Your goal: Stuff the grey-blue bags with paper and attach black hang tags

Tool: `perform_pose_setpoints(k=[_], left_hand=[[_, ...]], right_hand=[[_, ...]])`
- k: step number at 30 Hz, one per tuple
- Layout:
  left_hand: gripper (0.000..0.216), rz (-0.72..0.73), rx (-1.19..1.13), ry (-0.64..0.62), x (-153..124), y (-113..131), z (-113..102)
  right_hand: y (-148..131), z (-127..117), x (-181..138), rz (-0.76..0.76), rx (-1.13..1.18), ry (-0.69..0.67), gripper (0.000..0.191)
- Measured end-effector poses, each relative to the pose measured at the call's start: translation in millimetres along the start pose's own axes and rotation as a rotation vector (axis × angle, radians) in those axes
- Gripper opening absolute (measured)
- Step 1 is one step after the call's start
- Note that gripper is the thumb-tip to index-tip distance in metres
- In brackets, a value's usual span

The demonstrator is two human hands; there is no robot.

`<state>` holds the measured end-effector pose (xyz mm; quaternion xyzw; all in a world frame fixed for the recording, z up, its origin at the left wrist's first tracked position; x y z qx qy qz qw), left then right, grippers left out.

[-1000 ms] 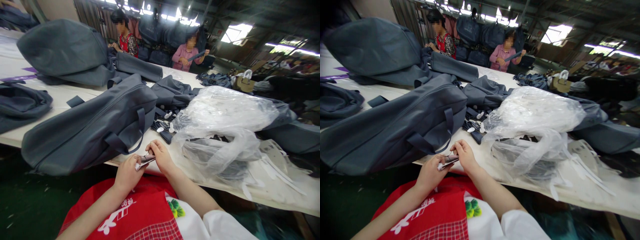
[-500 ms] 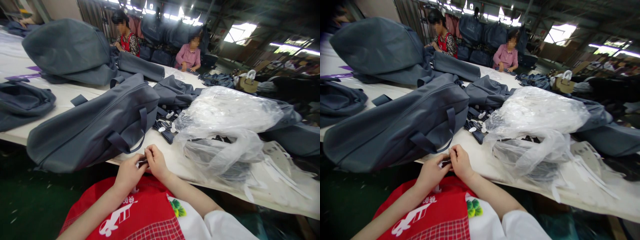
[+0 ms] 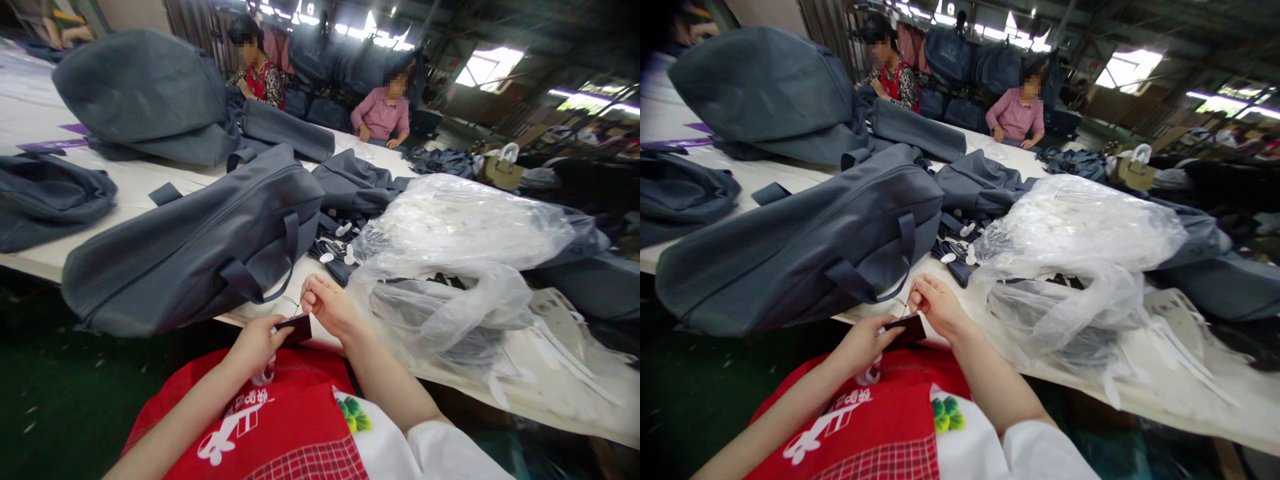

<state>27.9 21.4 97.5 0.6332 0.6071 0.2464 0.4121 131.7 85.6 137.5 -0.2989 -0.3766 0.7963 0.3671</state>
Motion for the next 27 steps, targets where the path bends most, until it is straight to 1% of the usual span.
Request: perform_pose_setpoints(k=[2, 5, 7, 8, 10, 12, 15, 17, 19, 21, 23, 25, 27], left_hand=[[0.03, -0.012, -0.08, 0.011, 0, -1, -2], [0.041, -0.128, -0.293, -0.012, -2, -10, 3], [0.047, -0.19, -0.394, 0.019, -5, -14, 3], [0.049, -0.19, -0.422, 0.048, -6, -13, 1], [0.05, -0.154, -0.445, 0.081, -7, -9, -2], [0.046, -0.129, -0.462, 0.069, -7, -5, -1], [0.035, -0.106, -0.524, 0.08, -6, -3, -3], [0.033, -0.074, -0.589, 0.081, -6, 0, -4], [0.032, -0.047, -0.633, 0.042, -8, 4, -4], [0.034, -0.034, -0.635, -0.023, -13, 7, -3], [0.04, -0.021, -0.642, -0.062, -20, 11, -6], [0.046, -0.003, -0.68, -0.053, -25, 14, -14], [0.045, -0.004, -0.737, -0.033, -30, 15, -23]], right_hand=[[-1, 4, 1, 0.005, 0.099, -0.045, 0.031], [5, 4, 4, 0.015, 0.156, -0.045, 0.03], [14, 3, 7, 0.042, 0.162, -0.03, 0.028], [17, 3, 8, 0.053, 0.163, -0.024, 0.027], [21, 2, 10, 0.071, 0.172, -0.016, 0.025], [20, 3, 10, 0.092, 0.187, -0.01, 0.023], [11, 8, 9, 0.099, 0.212, -0.023, 0.024], [2, 13, 10, 0.083, 0.23, -0.049, 0.026], [-5, 16, 12, 0.065, 0.251, -0.078, 0.026], [-10, 18, 16, 0.049, 0.265, -0.11, 0.023], [-13, 19, 20, 0.03, 0.274, -0.133, 0.021], [-12, 21, 23, 0.034, 0.281, -0.134, 0.019], [-7, 26, 24, 0.066, 0.293, -0.129, 0.02]])
Point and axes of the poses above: each hand's wrist, its own x-axis towards the middle knuckle, its own z-axis out of the palm, y = z × x, the point moved 9 cm from there along x, towards the middle knuckle, and after that the axes turned 4 degrees about z, right-handed, at the moved point
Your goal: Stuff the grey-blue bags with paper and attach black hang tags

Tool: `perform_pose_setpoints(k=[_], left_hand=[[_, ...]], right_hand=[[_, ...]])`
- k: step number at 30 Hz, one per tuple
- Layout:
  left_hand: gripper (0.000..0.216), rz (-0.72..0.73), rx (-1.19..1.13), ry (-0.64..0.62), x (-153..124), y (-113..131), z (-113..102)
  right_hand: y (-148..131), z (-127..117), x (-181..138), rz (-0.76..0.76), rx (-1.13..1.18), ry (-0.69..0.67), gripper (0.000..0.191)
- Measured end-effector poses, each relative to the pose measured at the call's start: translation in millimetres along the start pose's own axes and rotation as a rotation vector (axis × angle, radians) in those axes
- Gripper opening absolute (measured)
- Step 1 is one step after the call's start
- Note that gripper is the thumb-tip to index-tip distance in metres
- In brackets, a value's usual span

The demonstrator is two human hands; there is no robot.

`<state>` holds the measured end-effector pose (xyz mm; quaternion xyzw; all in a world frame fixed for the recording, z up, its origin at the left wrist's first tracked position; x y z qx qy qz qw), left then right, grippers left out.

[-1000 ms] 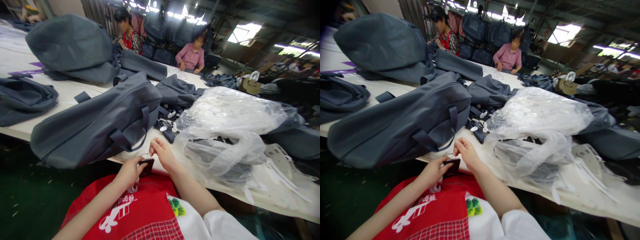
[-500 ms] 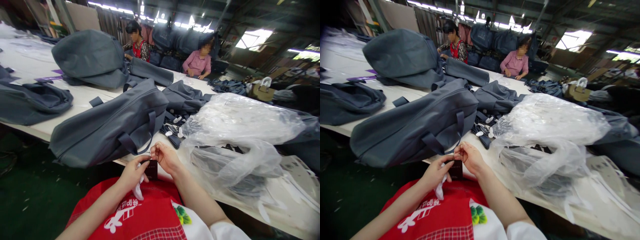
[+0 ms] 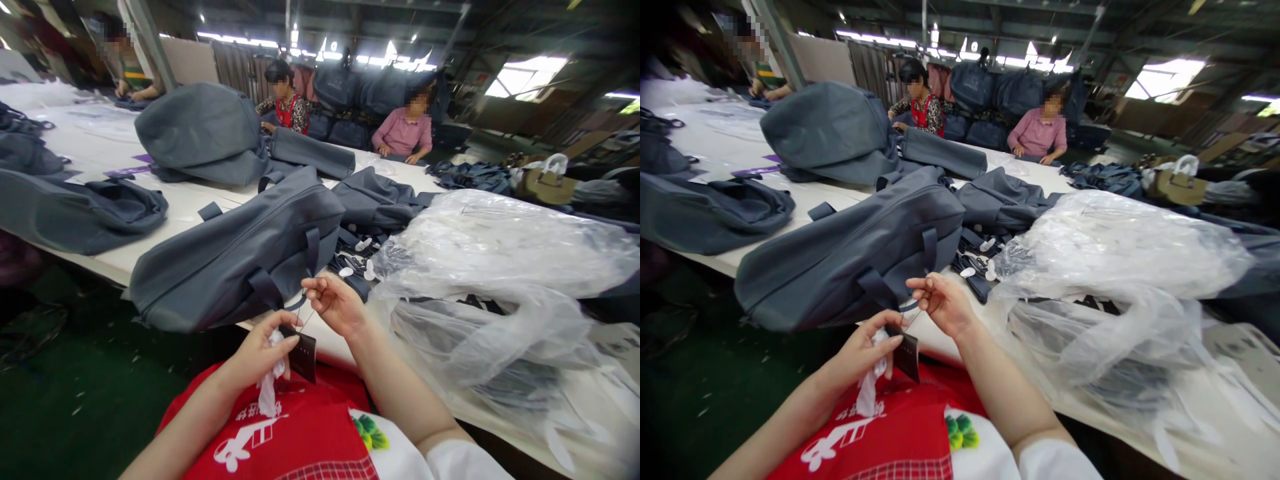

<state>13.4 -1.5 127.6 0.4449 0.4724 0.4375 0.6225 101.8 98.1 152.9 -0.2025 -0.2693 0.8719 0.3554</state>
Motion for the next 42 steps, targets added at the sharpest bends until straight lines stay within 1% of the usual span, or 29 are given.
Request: perform_pose_setpoints(k=[2, 4, 6, 8, 10, 12, 13, 14, 15, 16, 17, 18, 19, 20, 21, 22, 23, 25, 27, 28, 30, 31, 32, 33, 35, 36, 37, 40, 42], left_hand=[[0.043, -0.016, -0.055, -0.003, -5, 4, -4], [0.041, -0.024, -0.051, -0.012, -10, 8, -7], [0.039, 0.024, 0.057, -0.019, -16, 17, -11], [0.035, 0.08, 0.199, 0.005, -25, 28, -17], [0.033, 0.082, 0.251, 0.102, -36, 36, -29], [0.035, 0.04, 0.222, 0.246, -48, 42, -46], [0.035, 0.027, 0.208, 0.308, -54, 45, -55], [0.036, 0.02, 0.206, 0.36, -59, 50, -63], [0.036, 0.013, 0.216, 0.396, -63, 54, -70], [0.037, 0.007, 0.232, 0.426, -66, 58, -76], [0.039, 0.003, 0.247, 0.457, -68, 62, -82], [0.041, 0.002, 0.26, 0.485, -70, 66, -88], [0.042, 0.006, 0.273, 0.508, -69, 70, -94], [0.044, 0.017, 0.287, 0.524, -68, 75, -98], [0.044, 0.033, 0.31, 0.539, -66, 80, -101], [0.045, 0.051, 0.338, 0.553, -64, 86, -104], [0.045, 0.061, 0.369, 0.56, -61, 91, -106], [0.045, 0.066, 0.409, 0.566, -54, 100, -108], [0.044, 0.057, 0.431, 0.546, -47, 107, -106], [0.042, 0.058, 0.463, 0.529, -43, 112, -103], [0.034, 0.098, 0.613, 0.508, -36, 126, -97], [0.03, 0.126, 0.717, 0.508, -34, 134, -93], [0.027, 0.151, 0.829, 0.512, -31, 141, -90], [0.025, 0.165, 0.938, 0.519, -29, 147, -86], [0.025, 0.147, 1.12, 0.531, -25, 152, -82], [0.025, 0.122, 1.194, 0.534, -23, 151, -81], [0.025, 0.095, 1.261, 0.537, -22, 150, -80], [0.023, 0.005, 1.418, 0.564, -19, 143, -76], [0.019, -0.05, 1.504, 0.566, -16, 137, -71]], right_hand=[[10, 9, 0, 0.055, 0.013, -0.019, 0.021], [23, 20, -2, 0.106, 0.029, -0.063, 0.023], [41, 30, -3, 0.159, 0.042, -0.126, 0.024], [68, 36, -2, 0.244, 0.038, -0.197, 0.027], [104, 35, 1, 0.363, 0.011, -0.231, 0.028], [139, 28, 10, 0.446, -0.064, -0.213, 0.028], [150, 21, 18, 0.435, -0.121, -0.172, 0.028], [153, 14, 27, 0.377, -0.197, -0.101, 0.028], [147, 5, 36, 0.268, -0.289, -0.002, 0.027], [131, -3, 44, 0.115, -0.384, 0.115, 0.025], [108, -7, 48, -0.061, -0.468, 0.227, 0.026], [83, -5, 50, -0.231, -0.526, 0.3, 0.026], [60, 3, 51, -0.366, -0.55, 0.318, 0.027], [40, 14, 54, -0.448, -0.54, 0.277, 0.029], [25, 27, 59, -0.469, -0.509, 0.192, 0.033], [14, 43, 66, -0.437, -0.48, 0.083, 0.037], [7, 59, 73, -0.374, -0.476, -0.031, 0.038], [-1, 90, 81, -0.244, -0.574, -0.239, 0.039], [-3, 117, 79, -0.177, -0.808, -0.426, 0.043], [-2, 127, 77, -0.161, -0.95, -0.509, 0.047], [3, 140, 71, -0.142, -1.223, -0.654, 0.059], [5, 145, 68, -0.148, -1.338, -0.707, 0.06], [5, 148, 67, -0.168, -1.428, -0.746, 0.056], [4, 151, 67, -0.197, -1.485, -0.768, 0.047], [1, 155, 70, -0.224, -1.521, -0.78, 0.026], [0, 155, 72, -0.21, -1.504, -0.779, 0.018], [-1, 154, 74, -0.182, -1.473, -0.78, 0.014], [-2, 147, 79, -0.042, -1.334, -0.786, 0.013], [-1, 141, 81, 0.104, -1.213, -0.783, 0.017]])
Point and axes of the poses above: each hand's wrist, its own x-axis towards the middle knuckle, its own z-axis out of the palm, y = z × x, the point moved 9 cm from there along x, towards the middle knuckle, and after that the axes turned 4 degrees about z, right-handed, at the moved point
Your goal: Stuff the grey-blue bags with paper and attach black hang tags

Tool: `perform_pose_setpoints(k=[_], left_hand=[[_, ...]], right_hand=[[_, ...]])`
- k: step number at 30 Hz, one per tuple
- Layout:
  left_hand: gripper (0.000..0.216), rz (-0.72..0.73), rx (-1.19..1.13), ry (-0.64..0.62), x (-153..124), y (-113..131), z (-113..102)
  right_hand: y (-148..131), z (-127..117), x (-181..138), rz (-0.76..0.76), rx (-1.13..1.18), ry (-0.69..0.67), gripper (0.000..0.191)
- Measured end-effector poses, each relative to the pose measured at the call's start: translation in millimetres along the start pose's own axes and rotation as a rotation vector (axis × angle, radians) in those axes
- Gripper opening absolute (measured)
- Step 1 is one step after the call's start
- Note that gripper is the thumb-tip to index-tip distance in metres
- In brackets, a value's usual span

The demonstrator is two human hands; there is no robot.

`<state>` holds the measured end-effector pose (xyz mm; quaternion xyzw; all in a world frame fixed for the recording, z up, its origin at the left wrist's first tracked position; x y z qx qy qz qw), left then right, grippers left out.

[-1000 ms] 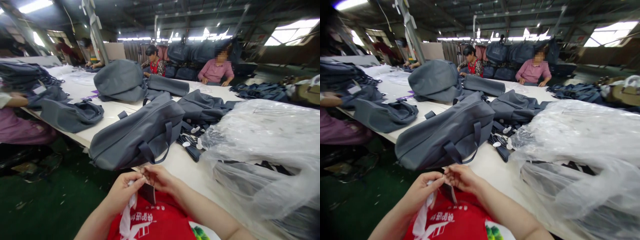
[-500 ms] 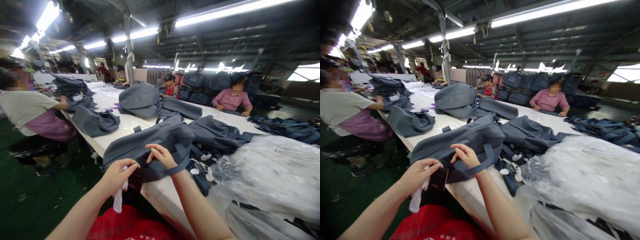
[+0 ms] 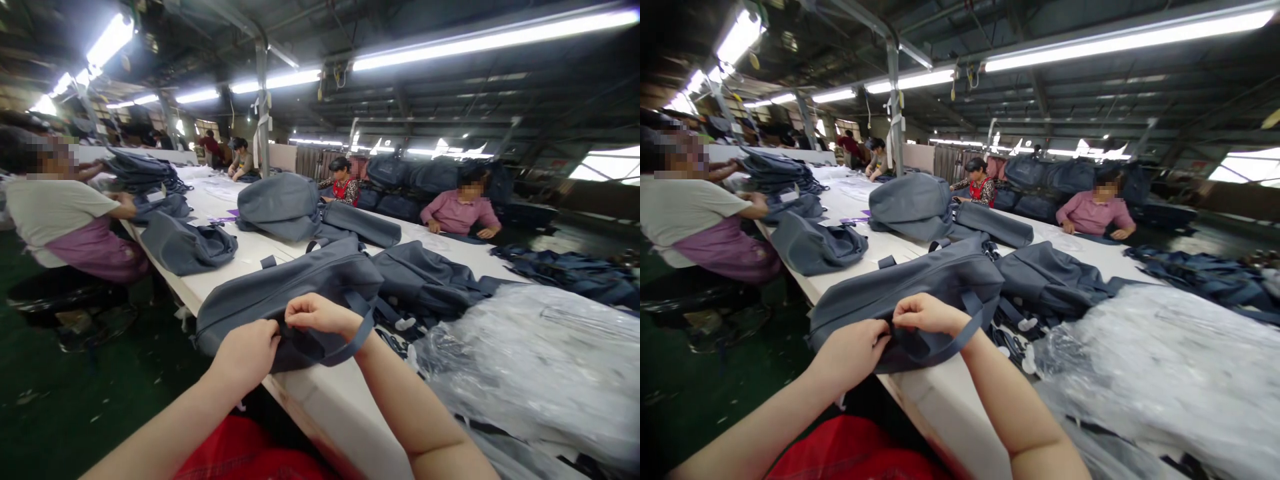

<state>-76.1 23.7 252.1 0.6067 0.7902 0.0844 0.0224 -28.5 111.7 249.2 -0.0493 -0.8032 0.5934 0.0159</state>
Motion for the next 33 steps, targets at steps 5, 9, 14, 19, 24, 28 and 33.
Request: perform_pose_setpoints(k=[5, 9, 14, 19, 24, 28, 33], left_hand=[[0.021, -0.097, 0.1, 0.037, 6, 10, 9], [0.024, -0.145, 0.132, 0.102, 16, 12, 6], [0.037, 0.002, 0.196, 0.042, 23, 17, 8], [0.044, 0.078, 0.242, 0.039, 21, 12, 10], [0.046, 0.068, 0.237, 0.032, 15, 9, 15], [0.046, 0.059, 0.204, 0.027, 12, 10, 17], [0.045, 0.093, 0.232, 0.059, 10, 12, 21]], right_hand=[[11, -2, 4, 0.104, 0.316, -0.08, 0.03], [26, -11, 13, 0.16, 0.574, -0.027, 0.038], [48, -18, 15, 0.229, 0.836, 0.064, 0.036], [54, -29, 9, 0.161, 0.795, 0.23, 0.037], [56, -35, 6, 0.1, 0.737, 0.316, 0.041], [62, -38, 4, 0.116, 0.687, 0.359, 0.042], [64, -36, 1, 0.092, 0.678, 0.358, 0.042]])
Point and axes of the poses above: each hand's wrist, its own x-axis towards the middle knuckle, its own z-axis out of the palm, y = z × x, the point moved 9 cm from there along x, towards the middle knuckle, and after that the axes turned 4 degrees about z, right-handed, at the moved point
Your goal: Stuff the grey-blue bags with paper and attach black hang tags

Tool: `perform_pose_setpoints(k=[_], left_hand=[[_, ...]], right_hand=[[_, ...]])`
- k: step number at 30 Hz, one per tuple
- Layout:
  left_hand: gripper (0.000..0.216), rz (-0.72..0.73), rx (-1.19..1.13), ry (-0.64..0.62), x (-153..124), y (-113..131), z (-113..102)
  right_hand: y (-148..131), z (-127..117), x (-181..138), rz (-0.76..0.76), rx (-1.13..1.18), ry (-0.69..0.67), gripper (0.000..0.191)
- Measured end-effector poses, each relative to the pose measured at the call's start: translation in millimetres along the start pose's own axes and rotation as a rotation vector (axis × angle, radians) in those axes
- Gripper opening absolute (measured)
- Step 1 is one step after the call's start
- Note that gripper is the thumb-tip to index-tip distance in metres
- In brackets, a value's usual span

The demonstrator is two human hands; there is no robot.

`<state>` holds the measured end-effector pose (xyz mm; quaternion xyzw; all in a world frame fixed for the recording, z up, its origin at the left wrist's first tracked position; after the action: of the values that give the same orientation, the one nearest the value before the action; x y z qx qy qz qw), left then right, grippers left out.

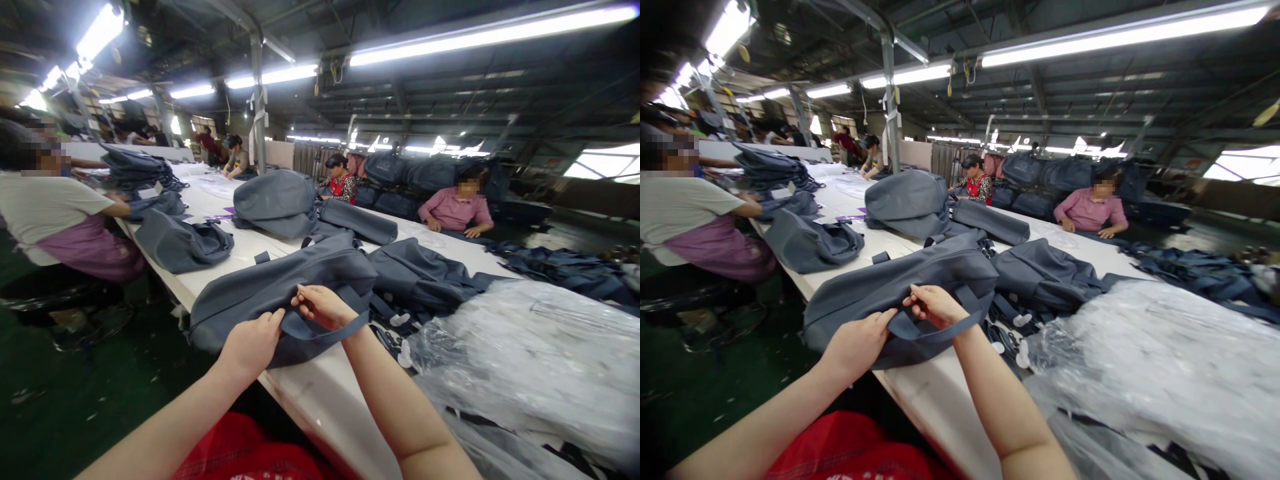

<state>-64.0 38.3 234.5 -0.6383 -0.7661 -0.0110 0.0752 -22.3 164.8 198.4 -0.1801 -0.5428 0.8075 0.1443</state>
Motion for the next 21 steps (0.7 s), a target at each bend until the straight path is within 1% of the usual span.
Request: perform_pose_setpoints(k=[6, 11, 17, 21], left_hand=[[0.044, 0.008, 0.015, 0.031, -2, 3, 2], [0.042, 0.012, 0.01, 0.033, -1, 3, 3], [0.04, 0.026, 0.009, 0.052, -2, 3, 5], [0.04, 0.033, 0.011, 0.064, -3, 4, 6]], right_hand=[[3, 5, -3, -0.015, -0.127, 0.02, 0.044], [0, 11, -5, -0.022, -0.103, -0.006, 0.045], [1, 8, -4, -0.025, -0.237, 0.027, 0.046], [2, 8, -3, -0.029, -0.217, 0.011, 0.046]])
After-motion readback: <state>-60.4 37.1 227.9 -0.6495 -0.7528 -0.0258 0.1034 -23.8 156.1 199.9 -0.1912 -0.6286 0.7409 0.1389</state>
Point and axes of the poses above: each hand's wrist, its own x-axis towards the middle knuckle, its own z-axis out of the palm, y = z × x, the point moved 9 cm from there along x, towards the middle knuckle, and after that the axes turned 4 degrees about z, right-handed, at the moved point
